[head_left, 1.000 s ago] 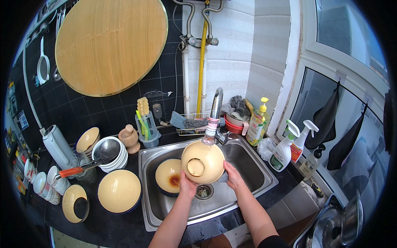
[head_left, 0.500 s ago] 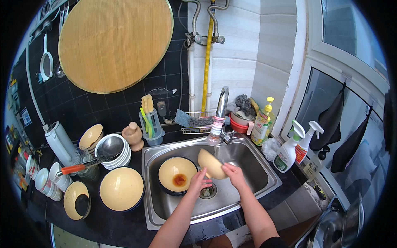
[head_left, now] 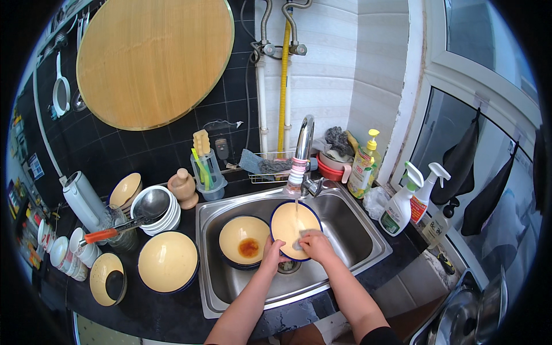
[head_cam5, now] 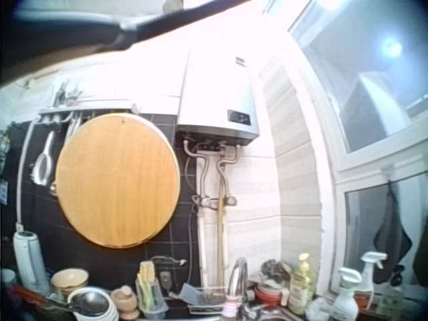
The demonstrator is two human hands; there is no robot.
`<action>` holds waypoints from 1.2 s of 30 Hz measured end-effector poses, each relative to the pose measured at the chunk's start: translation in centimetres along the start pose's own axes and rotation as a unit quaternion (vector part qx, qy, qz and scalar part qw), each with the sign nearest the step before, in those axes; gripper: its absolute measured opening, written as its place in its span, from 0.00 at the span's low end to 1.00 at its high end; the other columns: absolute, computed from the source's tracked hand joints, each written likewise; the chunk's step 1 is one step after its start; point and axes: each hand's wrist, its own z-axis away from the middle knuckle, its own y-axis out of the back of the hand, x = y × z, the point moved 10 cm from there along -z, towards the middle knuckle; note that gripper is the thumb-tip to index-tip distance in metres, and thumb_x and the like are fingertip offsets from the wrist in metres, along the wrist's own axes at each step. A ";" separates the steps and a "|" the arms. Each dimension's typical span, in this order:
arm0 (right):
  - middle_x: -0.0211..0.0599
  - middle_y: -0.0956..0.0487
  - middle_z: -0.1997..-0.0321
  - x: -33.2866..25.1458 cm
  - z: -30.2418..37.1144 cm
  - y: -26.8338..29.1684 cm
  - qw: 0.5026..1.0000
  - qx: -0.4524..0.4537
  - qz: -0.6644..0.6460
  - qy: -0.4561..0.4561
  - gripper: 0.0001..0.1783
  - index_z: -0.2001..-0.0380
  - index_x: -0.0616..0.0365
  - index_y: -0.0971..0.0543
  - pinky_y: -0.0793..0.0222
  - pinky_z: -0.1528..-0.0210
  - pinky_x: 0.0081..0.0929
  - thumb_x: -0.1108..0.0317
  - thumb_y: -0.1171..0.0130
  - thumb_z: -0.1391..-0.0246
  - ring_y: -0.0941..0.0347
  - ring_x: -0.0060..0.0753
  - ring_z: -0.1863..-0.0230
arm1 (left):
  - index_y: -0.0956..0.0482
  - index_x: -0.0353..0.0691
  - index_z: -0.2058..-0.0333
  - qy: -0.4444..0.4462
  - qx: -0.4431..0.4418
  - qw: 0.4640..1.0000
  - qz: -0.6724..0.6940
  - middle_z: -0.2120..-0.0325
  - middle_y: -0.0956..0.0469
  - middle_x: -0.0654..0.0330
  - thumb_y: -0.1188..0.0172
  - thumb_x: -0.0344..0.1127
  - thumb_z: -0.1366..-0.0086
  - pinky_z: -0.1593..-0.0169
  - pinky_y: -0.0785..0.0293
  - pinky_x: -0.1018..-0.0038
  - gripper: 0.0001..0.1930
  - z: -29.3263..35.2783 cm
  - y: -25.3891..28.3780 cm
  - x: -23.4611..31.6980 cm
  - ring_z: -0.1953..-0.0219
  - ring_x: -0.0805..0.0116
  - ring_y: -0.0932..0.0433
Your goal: The person washes several bowls in a kitchen sink using a sponge and running water. They scrub the interior and exterior of each bowl, rinse them under the faucet, and place the cleaned bowls on the countertop to the left of the sink.
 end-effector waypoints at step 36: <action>0.33 0.27 0.56 2.6 0.9 4.5 0.868 0.246 -0.430 -0.011 0.22 0.50 0.61 0.31 0.39 0.51 0.20 0.69 0.47 0.50 0.32 0.23 0.56 | 0.39 0.29 0.51 0.095 0.015 0.972 0.215 0.54 0.32 0.45 0.55 0.20 0.52 0.54 0.29 0.59 0.25 -2.2 3.3 -4.5 0.53 0.51 0.30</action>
